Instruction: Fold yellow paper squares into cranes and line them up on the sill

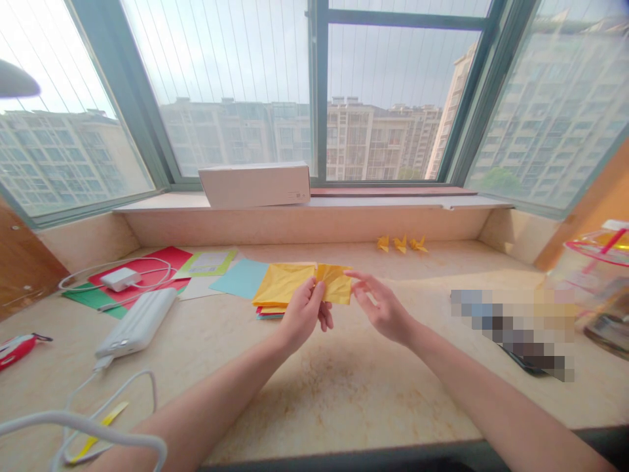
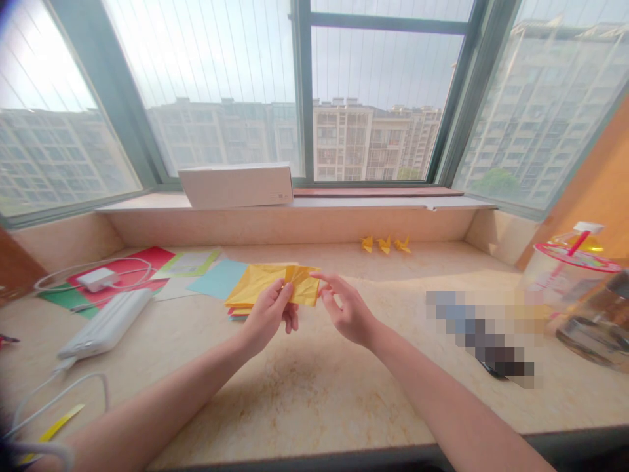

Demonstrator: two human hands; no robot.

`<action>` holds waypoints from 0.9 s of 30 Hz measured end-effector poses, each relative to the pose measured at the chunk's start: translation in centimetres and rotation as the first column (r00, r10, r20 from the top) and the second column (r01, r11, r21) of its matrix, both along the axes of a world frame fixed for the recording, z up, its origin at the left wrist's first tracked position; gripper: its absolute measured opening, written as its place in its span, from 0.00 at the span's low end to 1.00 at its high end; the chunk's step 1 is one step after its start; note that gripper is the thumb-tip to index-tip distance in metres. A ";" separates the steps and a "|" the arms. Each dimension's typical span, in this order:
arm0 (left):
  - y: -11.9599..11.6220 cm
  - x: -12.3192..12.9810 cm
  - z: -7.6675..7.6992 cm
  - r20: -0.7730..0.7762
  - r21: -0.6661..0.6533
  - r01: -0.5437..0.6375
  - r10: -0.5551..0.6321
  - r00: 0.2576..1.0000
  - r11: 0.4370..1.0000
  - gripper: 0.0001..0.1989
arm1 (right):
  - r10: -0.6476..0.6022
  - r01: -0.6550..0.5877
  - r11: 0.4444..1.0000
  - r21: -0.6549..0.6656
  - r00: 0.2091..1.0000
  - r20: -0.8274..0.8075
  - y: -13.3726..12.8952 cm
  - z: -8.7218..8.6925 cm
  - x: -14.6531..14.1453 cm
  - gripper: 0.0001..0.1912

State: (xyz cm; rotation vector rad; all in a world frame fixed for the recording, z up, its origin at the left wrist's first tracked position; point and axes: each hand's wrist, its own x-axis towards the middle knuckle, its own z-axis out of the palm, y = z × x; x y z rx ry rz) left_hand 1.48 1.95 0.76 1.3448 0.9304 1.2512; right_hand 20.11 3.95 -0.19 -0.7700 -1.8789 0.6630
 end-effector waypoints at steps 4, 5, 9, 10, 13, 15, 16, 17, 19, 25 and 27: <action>-0.1 -0.1 0.1 -0.016 0.011 -0.016 0.016 1.000 1.000 0.19 | 0.174 -0.184 0.980 0.069 0.976 0.130 -0.2 0.6 0.3 0.17; 0.0 -0.2 0.1 -0.023 0.016 -0.012 0.013 1.000 1.000 0.19 | 0.192 -0.202 0.978 0.061 0.971 0.140 -0.2 0.7 0.3 0.16; 0.0 -0.3 0.0 -0.021 0.004 0.005 -0.005 1.000 1.000 0.19 | 0.229 -0.224 0.973 -0.052 0.957 0.176 -0.1 1.1 0.6 0.18; 0.0 -0.3 0.1 -0.016 -0.005 0.015 -0.015 1.000 1.000 0.19 | 0.240 -0.229 0.970 -0.081 0.952 0.189 0.0 1.1 0.7 0.18; 0.1 -0.4 0.2 0.013 -0.039 0.038 -0.038 0.999 0.999 0.19 | 0.253 -0.236 0.966 -0.101 0.945 0.207 0.1 1.1 0.9 0.18; 0.1 -0.5 0.2 0.034 -0.060 0.044 -0.042 0.999 0.997 0.19 | 0.231 -0.223 0.973 -0.066 0.953 0.196 0.2 1.0 0.8 0.16; 0.1 -0.5 0.2 0.040 -0.065 0.047 -0.045 0.998 0.997 0.19 | 0.217 -0.211 0.976 -0.047 0.958 0.187 0.2 0.9 0.8 0.15; 0.1 -0.5 0.1 0.045 -0.069 0.053 -0.050 0.998 0.996 0.19 | 0.206 -0.203 0.979 -0.034 0.962 0.179 0.2 0.9 0.7 0.15; 0.1 -0.5 0.1 0.059 -0.076 0.070 -0.066 0.996 0.995 0.19 | 0.202 -0.200 0.979 -0.032 0.965 0.169 0.3 0.7 0.6 0.15; 0.3 -0.5 -0.1 0.094 -0.109 0.089 -0.079 0.992 0.990 0.18 | 0.197 -0.186 0.979 -0.086 0.971 0.133 0.1 0.9 0.6 0.16; 0.2 -0.5 0.0 0.069 -0.100 0.092 -0.085 0.994 0.991 0.18 | 0.194 -0.180 0.975 -0.130 0.975 0.106 0.0 1.1 0.7 0.15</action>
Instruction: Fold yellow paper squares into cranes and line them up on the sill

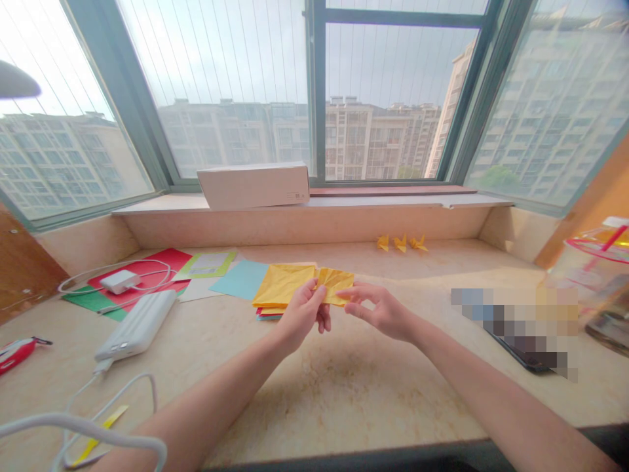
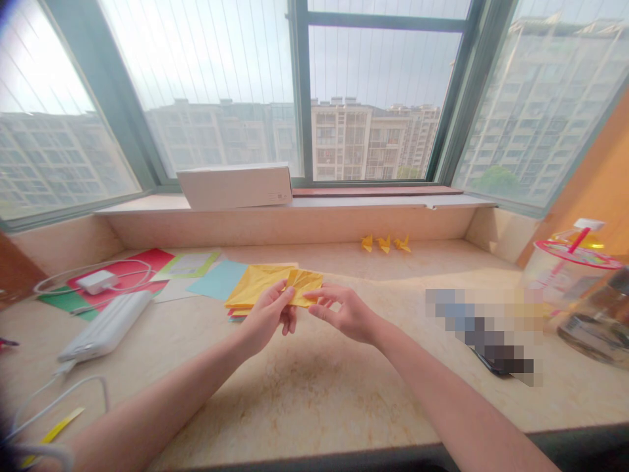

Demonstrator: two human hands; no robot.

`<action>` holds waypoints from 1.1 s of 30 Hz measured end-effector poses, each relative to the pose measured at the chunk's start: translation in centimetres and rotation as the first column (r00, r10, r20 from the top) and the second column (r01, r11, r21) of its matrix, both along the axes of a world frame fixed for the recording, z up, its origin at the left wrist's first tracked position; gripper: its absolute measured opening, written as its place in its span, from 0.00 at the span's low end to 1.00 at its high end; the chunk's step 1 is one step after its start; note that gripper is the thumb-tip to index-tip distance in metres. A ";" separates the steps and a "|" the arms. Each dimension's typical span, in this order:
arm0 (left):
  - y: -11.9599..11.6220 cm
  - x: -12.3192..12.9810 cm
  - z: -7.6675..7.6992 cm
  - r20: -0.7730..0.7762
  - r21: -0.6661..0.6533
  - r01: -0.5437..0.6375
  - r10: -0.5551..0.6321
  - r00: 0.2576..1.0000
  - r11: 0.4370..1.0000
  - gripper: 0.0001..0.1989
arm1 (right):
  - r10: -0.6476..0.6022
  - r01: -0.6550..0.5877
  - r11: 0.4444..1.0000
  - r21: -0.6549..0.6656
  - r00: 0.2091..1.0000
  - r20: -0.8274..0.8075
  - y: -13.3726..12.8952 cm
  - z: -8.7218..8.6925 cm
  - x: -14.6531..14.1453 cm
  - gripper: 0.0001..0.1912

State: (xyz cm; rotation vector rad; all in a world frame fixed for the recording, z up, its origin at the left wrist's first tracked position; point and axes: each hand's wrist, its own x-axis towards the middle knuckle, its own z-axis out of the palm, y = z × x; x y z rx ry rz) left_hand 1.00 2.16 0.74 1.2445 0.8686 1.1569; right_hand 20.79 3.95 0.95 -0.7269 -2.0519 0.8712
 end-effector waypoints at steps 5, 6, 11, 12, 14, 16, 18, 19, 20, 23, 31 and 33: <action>-0.2 0.1 0.0 -0.049 0.033 0.029 -0.027 0.998 0.999 0.19 | 0.009 -0.010 0.997 -0.081 1.000 -0.009 0.2 0.0 0.1 0.16; -0.2 0.1 -0.1 -0.052 0.036 0.034 -0.032 0.998 0.999 0.18 | -0.004 0.003 0.998 -0.068 1.000 -0.011 0.3 -0.1 0.0 0.17; -0.4 0.3 -0.1 -0.078 0.040 0.074 -0.071 0.994 0.996 0.17 | -0.083 0.085 0.996 0.012 0.991 -0.104 0.5 -0.5 -0.3 0.20; -0.4 0.3 -0.1 -0.091 0.044 0.093 -0.088 0.992 0.995 0.17 | -0.114 0.117 0.993 0.016 0.986 -0.125 0.5 -0.6 -0.3 0.21; -0.6 0.4 -0.1 -0.117 0.057 0.129 -0.121 0.986 0.990 0.16 | -0.185 0.189 0.982 0.011 0.972 -0.144 0.5 -0.7 -0.3 0.21; -0.7 0.5 -0.1 -0.143 0.065 0.156 -0.145 0.979 0.986 0.16 | -0.246 0.250 0.968 0.012 0.960 -0.132 0.5 -0.8 -0.3 0.21; -0.7 0.6 -0.1 -0.164 0.070 0.168 -0.155 0.974 0.983 0.17 | -0.290 0.296 0.954 0.039 0.950 -0.118 0.5 -0.9 -0.3 0.21; -0.8 0.6 -0.1 -0.174 0.070 0.169 -0.154 0.972 0.983 0.17 | -0.308 0.317 0.946 0.062 0.944 -0.117 0.6 -0.9 -0.2 0.21; -0.8 0.6 -0.2 -0.185 0.070 0.168 -0.153 0.971 0.983 0.17 | -0.326 0.337 0.938 0.085 0.938 -0.118 0.6 -0.9 -0.2 0.21; -0.8 0.7 -0.3 -0.209 0.060 0.164 -0.148 0.967 0.985 0.16 | -0.370 0.384 0.915 0.127 0.921 -0.121 0.6 -0.9 -0.2 0.19; -1.1 0.8 -0.1 -0.217 0.090 0.154 -0.132 0.967 0.984 0.20 | -0.393 0.415 0.882 0.226 0.909 -0.136 0.5 -1.1 0.0 0.16; -1.1 0.8 -0.2 -0.217 0.096 0.144 -0.120 0.969 0.985 0.19 | -0.394 0.419 0.876 0.240 0.908 -0.145 0.4 -1.1 0.0 0.15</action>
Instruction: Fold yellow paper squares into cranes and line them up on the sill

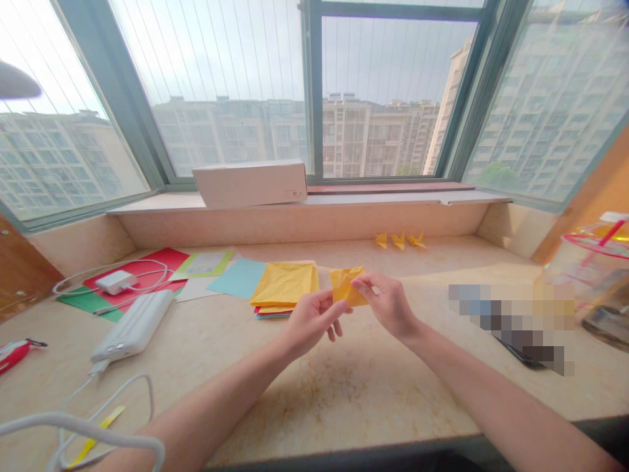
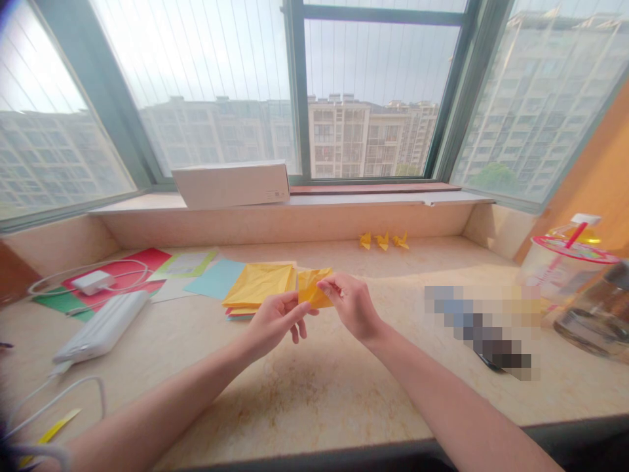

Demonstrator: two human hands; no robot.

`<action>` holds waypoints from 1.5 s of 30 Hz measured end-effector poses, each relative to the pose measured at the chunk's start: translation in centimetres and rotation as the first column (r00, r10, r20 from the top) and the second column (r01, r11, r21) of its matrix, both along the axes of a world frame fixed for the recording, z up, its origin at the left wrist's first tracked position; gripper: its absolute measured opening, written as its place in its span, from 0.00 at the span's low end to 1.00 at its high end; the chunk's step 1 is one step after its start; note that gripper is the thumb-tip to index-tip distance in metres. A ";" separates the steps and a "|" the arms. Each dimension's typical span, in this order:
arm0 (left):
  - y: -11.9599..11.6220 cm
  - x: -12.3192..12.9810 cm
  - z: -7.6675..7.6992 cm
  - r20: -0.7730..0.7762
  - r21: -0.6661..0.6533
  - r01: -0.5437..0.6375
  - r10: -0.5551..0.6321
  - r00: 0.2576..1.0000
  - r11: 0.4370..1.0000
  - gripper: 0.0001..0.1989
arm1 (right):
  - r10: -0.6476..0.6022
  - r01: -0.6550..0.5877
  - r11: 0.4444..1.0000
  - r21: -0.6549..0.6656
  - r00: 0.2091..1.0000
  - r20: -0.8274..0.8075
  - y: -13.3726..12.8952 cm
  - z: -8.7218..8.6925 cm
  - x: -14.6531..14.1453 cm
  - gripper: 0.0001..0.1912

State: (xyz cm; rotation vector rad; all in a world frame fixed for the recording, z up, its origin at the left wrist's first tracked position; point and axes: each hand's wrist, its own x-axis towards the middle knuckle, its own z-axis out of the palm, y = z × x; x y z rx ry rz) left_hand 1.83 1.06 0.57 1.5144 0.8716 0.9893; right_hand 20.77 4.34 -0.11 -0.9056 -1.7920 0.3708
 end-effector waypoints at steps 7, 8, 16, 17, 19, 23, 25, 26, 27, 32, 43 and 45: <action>0.3 0.2 -0.4 0.006 0.045 -0.077 0.077 0.997 0.996 0.16 | -0.001 -0.004 0.999 -0.047 0.995 -0.104 -0.2 -0.1 -0.3 0.13; 0.3 0.2 -0.4 0.012 0.045 -0.078 0.078 0.997 0.996 0.15 | -0.002 -0.009 0.997 -0.071 0.990 -0.141 -0.1 -0.2 -0.4 0.12; 0.0 0.4 -0.3 0.044 0.029 -0.101 0.099 0.994 0.995 0.15 | 0.043 -0.118 0.975 -0.187 0.929 -0.367 0.0 -0.9 -1.3 0.16; 0.0 0.5 -0.3 0.046 0.028 -0.108 0.107 0.993 0.994 0.15 | 0.050 -0.130 0.973 -0.191 0.926 -0.373 -0.1 -0.9 -1.4 0.16; -0.1 0.5 -0.2 0.053 0.027 -0.127 0.125 0.991 0.992 0.16 | 0.064 -0.145 0.970 -0.197 0.927 -0.371 -0.2 -1.0 -1.4 0.14; 0.1 0.2 0.0 0.076 0.029 -0.182 0.179 0.981 0.983 0.18 | 0.122 -0.185 0.963 -0.194 0.947 -0.297 -0.2 -0.8 -1.2 0.13; 0.4 0.0 0.1 0.074 0.040 -0.192 0.189 0.979 0.981 0.18 | 0.148 -0.200 0.959 -0.201 0.958 -0.245 -0.1 -0.7 -1.1 0.16; 0.5 0.0 0.1 0.066 0.049 -0.193 0.189 0.980 0.980 0.18 | 0.152 -0.201 0.957 -0.209 0.962 -0.226 0.0 -0.6 -1.0 0.18; 0.6 -0.1 0.1 0.056 0.061 -0.193 0.189 0.980 0.979 0.18 | 0.152 -0.199 0.956 -0.217 0.965 -0.214 0.1 -0.6 -0.9 0.20; 0.9 -0.3 -0.6 0.081 0.089 -0.203 0.196 0.977 0.975 0.18 | 0.149 -0.185 0.960 -0.210 0.973 -0.173 0.3 -0.6 -0.8 0.12; 0.1 -0.4 -0.3 -0.077 0.262 -0.255 0.284 0.956 0.931 0.12 | 0.139 -0.189 0.954 -0.232 0.966 -0.217 0.5 -0.5 -0.6 0.13; 0.0 -0.2 -0.2 -0.058 0.253 -0.274 0.297 0.953 0.928 0.11 | 0.139 -0.186 0.955 -0.232 0.968 -0.207 0.5 -0.5 -0.6 0.13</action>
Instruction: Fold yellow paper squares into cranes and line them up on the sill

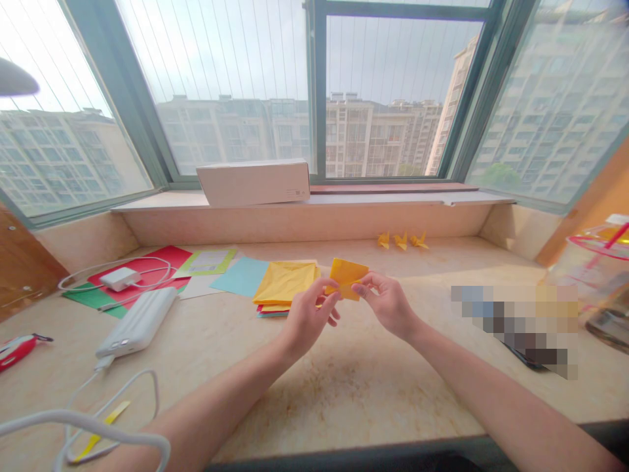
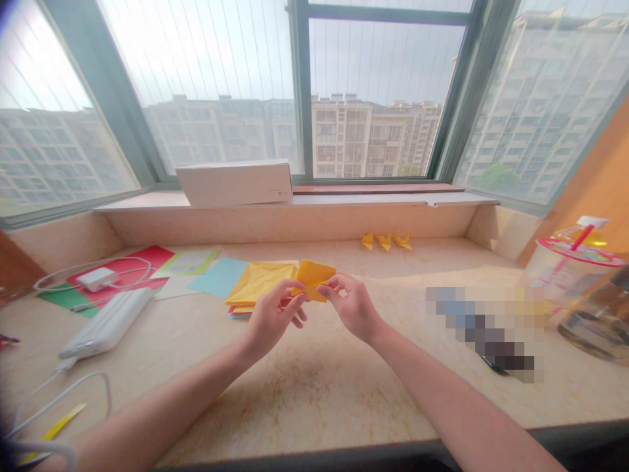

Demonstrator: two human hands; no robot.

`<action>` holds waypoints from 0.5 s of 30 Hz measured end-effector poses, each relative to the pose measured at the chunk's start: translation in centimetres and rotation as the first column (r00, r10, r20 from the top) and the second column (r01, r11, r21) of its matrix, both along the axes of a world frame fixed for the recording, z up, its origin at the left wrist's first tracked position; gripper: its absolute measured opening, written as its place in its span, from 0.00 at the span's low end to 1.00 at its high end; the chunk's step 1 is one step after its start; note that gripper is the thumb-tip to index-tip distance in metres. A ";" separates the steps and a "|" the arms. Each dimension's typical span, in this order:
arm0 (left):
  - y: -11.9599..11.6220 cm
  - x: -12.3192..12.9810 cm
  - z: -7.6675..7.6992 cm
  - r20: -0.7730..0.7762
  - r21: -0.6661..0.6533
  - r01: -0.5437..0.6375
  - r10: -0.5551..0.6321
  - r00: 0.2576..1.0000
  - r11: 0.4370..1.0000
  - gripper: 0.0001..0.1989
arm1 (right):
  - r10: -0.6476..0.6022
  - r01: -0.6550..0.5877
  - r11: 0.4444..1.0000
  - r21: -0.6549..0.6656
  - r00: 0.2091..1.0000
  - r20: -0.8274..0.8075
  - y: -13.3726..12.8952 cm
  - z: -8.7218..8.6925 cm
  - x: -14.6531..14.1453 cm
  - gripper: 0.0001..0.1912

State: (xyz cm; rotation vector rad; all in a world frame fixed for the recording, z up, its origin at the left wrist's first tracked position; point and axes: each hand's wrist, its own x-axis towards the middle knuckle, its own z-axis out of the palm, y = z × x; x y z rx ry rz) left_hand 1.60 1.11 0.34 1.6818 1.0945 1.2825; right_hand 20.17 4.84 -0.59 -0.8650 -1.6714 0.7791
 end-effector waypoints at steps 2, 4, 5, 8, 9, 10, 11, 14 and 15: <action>0.0 0.0 0.1 0.003 0.000 -0.007 0.007 1.000 1.000 0.10 | -0.002 0.002 1.000 0.003 1.000 0.013 0.0 0.1 0.0 0.13; 0.0 0.0 0.1 -0.013 0.010 -0.020 0.020 1.000 1.000 0.10 | -0.011 0.010 1.000 0.013 1.000 0.022 -0.1 0.2 0.0 0.13; 0.0 0.0 0.1 -0.024 0.018 -0.029 0.030 0.999 0.999 0.11 | -0.015 0.015 1.000 0.019 1.000 0.026 -0.2 0.3 0.0 0.14; 0.0 -0.2 0.0 -0.079 0.049 -0.055 0.059 0.995 0.997 0.11 | -0.022 0.020 0.999 0.035 0.999 0.035 -0.3 0.5 0.0 0.14; 0.0 -0.2 0.0 -0.106 0.064 -0.066 0.073 0.992 0.996 0.11 | -0.023 0.022 0.999 0.038 0.999 0.037 -0.3 0.5 0.0 0.14; 0.0 -0.2 0.1 -0.134 0.085 -0.079 0.090 0.987 0.993 0.11 | -0.026 0.025 0.999 0.039 0.999 0.038 -0.3 0.6 0.0 0.14; 0.0 -0.3 0.1 -0.160 0.112 -0.094 0.111 0.981 0.989 0.10 | -0.031 0.029 0.999 0.040 0.999 0.039 -0.3 0.6 0.0 0.14; 0.1 -0.3 0.4 -0.189 0.185 -0.130 0.165 0.968 0.974 0.08 | -0.045 0.044 0.998 0.035 0.998 0.036 -0.3 0.6 0.1 0.14; 0.1 -0.4 0.5 -0.186 0.195 -0.136 0.172 0.967 0.971 0.08 | -0.048 0.047 0.998 0.033 0.998 0.034 -0.3 0.6 0.1 0.14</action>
